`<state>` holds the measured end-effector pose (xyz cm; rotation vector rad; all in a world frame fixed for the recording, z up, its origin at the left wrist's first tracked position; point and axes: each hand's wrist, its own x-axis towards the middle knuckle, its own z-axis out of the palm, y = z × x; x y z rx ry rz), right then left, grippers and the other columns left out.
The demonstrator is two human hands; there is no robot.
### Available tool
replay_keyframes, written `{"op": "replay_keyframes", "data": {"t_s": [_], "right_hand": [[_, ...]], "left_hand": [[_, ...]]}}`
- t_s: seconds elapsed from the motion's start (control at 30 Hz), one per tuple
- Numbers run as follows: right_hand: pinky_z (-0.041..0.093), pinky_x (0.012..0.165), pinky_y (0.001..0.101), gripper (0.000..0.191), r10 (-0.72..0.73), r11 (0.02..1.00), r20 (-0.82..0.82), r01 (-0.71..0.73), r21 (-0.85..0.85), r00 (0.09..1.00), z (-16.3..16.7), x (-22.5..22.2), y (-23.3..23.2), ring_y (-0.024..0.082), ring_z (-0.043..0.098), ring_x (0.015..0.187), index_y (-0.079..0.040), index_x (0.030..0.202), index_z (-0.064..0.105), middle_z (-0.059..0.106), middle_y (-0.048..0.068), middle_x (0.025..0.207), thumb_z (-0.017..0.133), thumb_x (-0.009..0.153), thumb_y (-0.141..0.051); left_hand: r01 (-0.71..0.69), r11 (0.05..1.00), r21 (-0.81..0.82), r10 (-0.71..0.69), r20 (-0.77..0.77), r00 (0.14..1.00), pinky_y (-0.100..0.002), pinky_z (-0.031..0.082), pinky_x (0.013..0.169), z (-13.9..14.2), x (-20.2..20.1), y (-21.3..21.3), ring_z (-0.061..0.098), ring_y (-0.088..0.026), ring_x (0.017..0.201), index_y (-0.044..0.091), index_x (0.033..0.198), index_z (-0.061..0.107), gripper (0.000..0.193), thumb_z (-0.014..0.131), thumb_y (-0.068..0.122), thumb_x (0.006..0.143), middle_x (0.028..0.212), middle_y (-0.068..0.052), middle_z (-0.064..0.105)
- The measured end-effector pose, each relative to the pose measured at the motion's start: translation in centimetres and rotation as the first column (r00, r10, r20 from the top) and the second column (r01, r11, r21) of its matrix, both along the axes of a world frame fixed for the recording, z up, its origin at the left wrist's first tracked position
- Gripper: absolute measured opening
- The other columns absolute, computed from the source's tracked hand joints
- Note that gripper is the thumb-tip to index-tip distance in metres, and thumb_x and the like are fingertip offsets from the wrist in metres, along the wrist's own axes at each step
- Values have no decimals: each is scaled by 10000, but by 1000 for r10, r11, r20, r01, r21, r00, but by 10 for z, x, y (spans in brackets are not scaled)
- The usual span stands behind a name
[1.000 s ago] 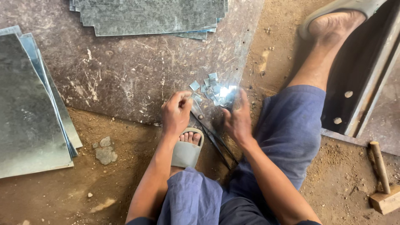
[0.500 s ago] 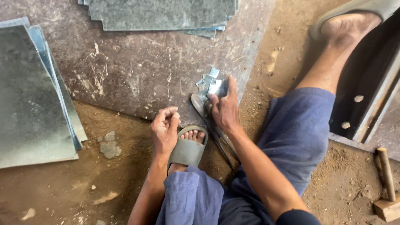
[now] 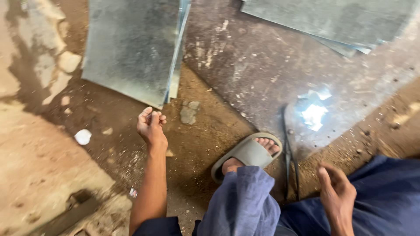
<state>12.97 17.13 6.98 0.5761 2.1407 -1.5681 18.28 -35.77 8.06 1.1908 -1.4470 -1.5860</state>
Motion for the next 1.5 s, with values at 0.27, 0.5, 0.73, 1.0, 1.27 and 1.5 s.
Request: {"op": "replay_keyframes", "data": {"t_s": [0.27,0.5,0.73,1.0,1.27,1.5], "right_hand": [[567,895,288,255,33,999,-15,-33,-32,999,-55,27,13,177,716,945,100,1178,703,742,147,1020,652,1066,-124],[579,871,285,235,95,991,-48,-90,97,994,-44,24,21,172,709,928,86,1165,736,753,166,982,660,1075,-118],[575,868,280,232,109,991,-71,-102,89,992,-34,31,27,153,720,940,65,1175,725,765,157,975,650,1037,-105],[561,728,316,244,215,941,-25,-200,274,976,-29,35,9,176,699,803,-1,1091,787,788,155,873,728,948,-190],[555,649,402,292,534,649,-97,-334,683,840,-27,35,-21,291,720,759,-37,734,722,730,66,1010,851,757,-298],[542,623,424,334,558,645,-87,-366,671,825,-49,18,-43,301,692,720,-38,755,688,690,92,887,866,697,-315]], "left_hand": [[-147,923,355,177,-53,983,-380,611,725,6,-17,-50,691,-238,781,87,1257,495,411,651,-52,903,910,-122,679],[-196,876,440,186,67,980,-372,555,613,4,-38,-52,555,-185,665,158,1148,457,319,649,37,925,823,-74,566],[-210,773,599,312,-72,947,-253,455,543,39,-49,-86,579,-155,667,-6,1105,586,241,630,196,981,925,-124,638],[293,954,68,-212,-540,814,-419,634,796,106,-127,-56,630,-205,840,15,1030,540,240,712,-114,924,989,-115,632],[567,796,213,-327,-637,698,-368,627,910,74,-155,88,685,-203,948,70,1117,679,322,708,-92,841,1037,-73,689],[731,440,521,-393,-620,679,-314,599,753,-2,-212,201,691,-157,888,61,1114,657,279,731,22,848,1018,-44,704]]}}
